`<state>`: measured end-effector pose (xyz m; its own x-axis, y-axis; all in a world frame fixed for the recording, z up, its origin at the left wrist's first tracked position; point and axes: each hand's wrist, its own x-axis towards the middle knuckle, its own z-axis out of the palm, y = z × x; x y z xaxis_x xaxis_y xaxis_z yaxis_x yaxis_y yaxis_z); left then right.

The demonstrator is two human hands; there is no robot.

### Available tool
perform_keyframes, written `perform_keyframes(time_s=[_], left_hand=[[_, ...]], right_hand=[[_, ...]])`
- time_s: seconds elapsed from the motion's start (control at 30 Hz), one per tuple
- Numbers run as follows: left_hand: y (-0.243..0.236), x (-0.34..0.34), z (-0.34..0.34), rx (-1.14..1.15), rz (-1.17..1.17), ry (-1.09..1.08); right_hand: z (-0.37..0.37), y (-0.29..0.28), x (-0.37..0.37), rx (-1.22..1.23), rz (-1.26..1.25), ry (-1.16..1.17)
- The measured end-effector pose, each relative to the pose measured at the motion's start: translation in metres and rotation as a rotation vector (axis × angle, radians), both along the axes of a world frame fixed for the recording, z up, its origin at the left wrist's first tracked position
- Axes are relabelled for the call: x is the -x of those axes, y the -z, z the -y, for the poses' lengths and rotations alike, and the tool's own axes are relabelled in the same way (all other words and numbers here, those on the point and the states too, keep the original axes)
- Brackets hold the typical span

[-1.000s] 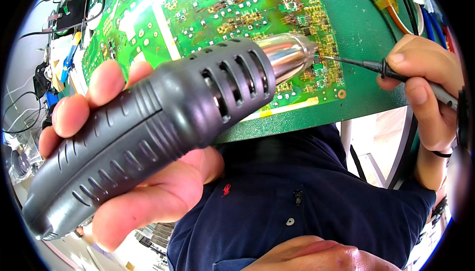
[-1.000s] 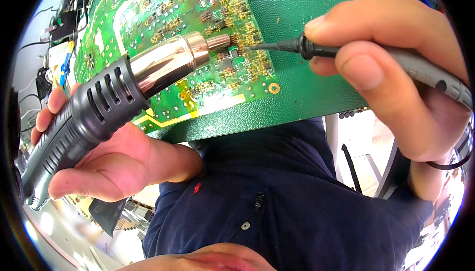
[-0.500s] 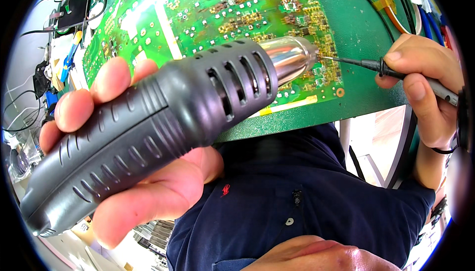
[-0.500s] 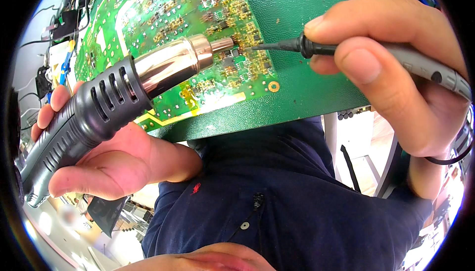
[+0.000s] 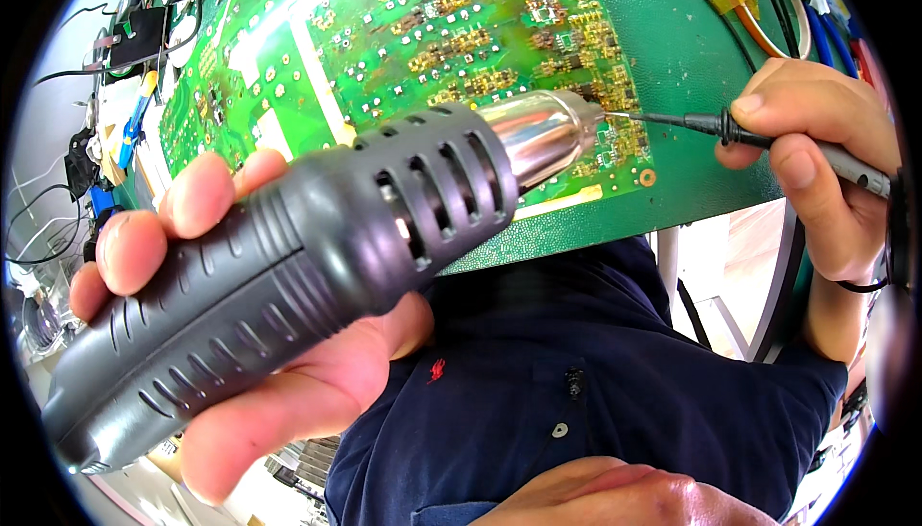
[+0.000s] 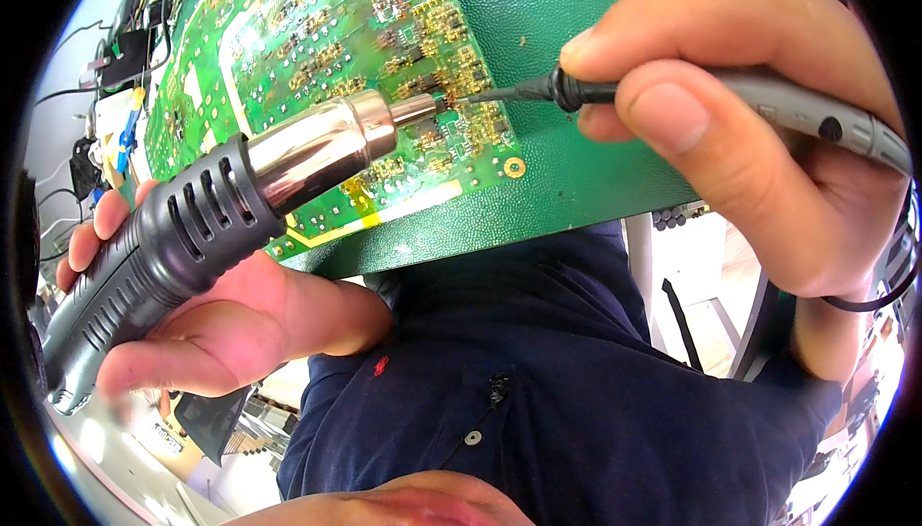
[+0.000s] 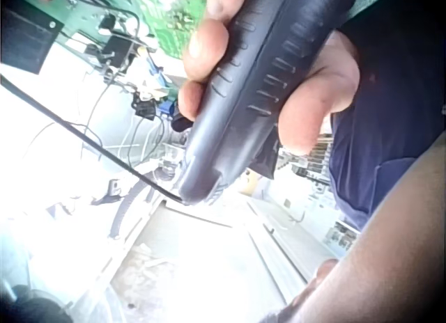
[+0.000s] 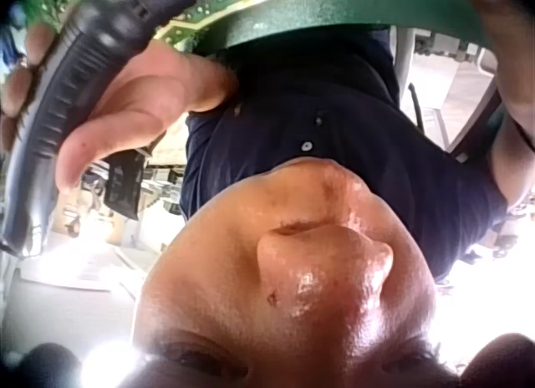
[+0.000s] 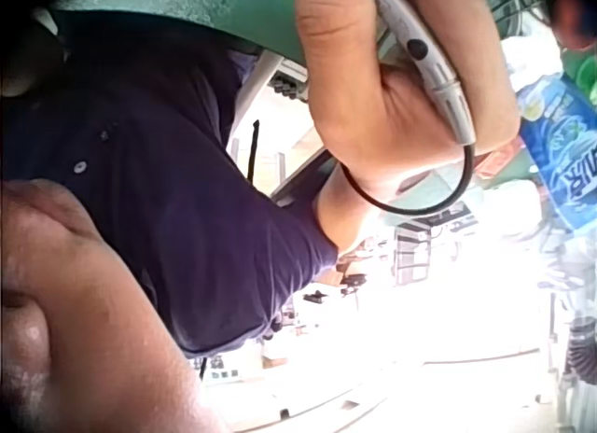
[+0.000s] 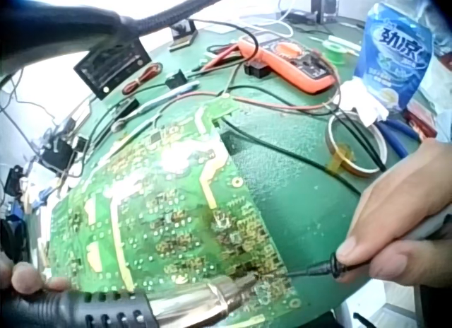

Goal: The person flips over a large circuit board, applies liquid from a tube to several points, uses a heat gun while probing components, and then uses a soldering iron with a copper braid on the board.

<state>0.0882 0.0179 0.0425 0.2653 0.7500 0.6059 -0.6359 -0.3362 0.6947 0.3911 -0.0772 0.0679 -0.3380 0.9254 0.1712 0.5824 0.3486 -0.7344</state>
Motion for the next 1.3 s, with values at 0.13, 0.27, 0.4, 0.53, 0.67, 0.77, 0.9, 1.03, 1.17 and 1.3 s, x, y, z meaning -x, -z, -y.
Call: perform_keyframes(time_s=[0.13, 0.27, 0.4, 0.53, 0.67, 0.77, 0.9, 1.03, 1.17, 1.3], left_hand=[[0.001, -0.002, -0.002, 0.000, 0.022, -0.004], [0.000, 0.002, -0.006, -0.043, -0.056, 0.004], [0.001, 0.001, -0.005, -0.028, -0.041, -0.005], [0.001, -0.001, -0.004, -0.016, -0.023, -0.034], [-0.004, 0.011, -0.007, -0.049, -0.087, -0.182], [-0.002, 0.006, -0.007, -0.026, -0.042, -0.134], [0.002, -0.005, 0.001, 0.023, 0.032, -0.071], [0.002, -0.003, -0.002, 0.022, 0.038, -0.051], [0.002, -0.004, -0.001, 0.039, 0.051, -0.070], [0.003, -0.002, -0.001, 0.023, 0.018, -0.111]], right_hand=[[0.001, 0.000, 0.001, -0.017, 0.007, 0.006], [0.002, 0.001, 0.000, 0.006, -0.021, 0.007], [0.004, 0.000, 0.001, 0.022, -0.018, 0.023], [0.006, -0.002, 0.001, -0.020, 0.053, 0.052], [0.004, -0.003, 0.002, -0.017, 0.059, 0.051], [0.006, -0.001, 0.002, 0.004, 0.017, 0.070], [0.005, -0.003, 0.002, -0.008, 0.055, 0.054], [0.003, -0.002, 0.001, 0.006, 0.026, 0.029], [0.003, -0.001, 0.000, 0.011, 0.029, 0.025], [0.003, -0.001, -0.002, 0.008, 0.030, 0.010]])
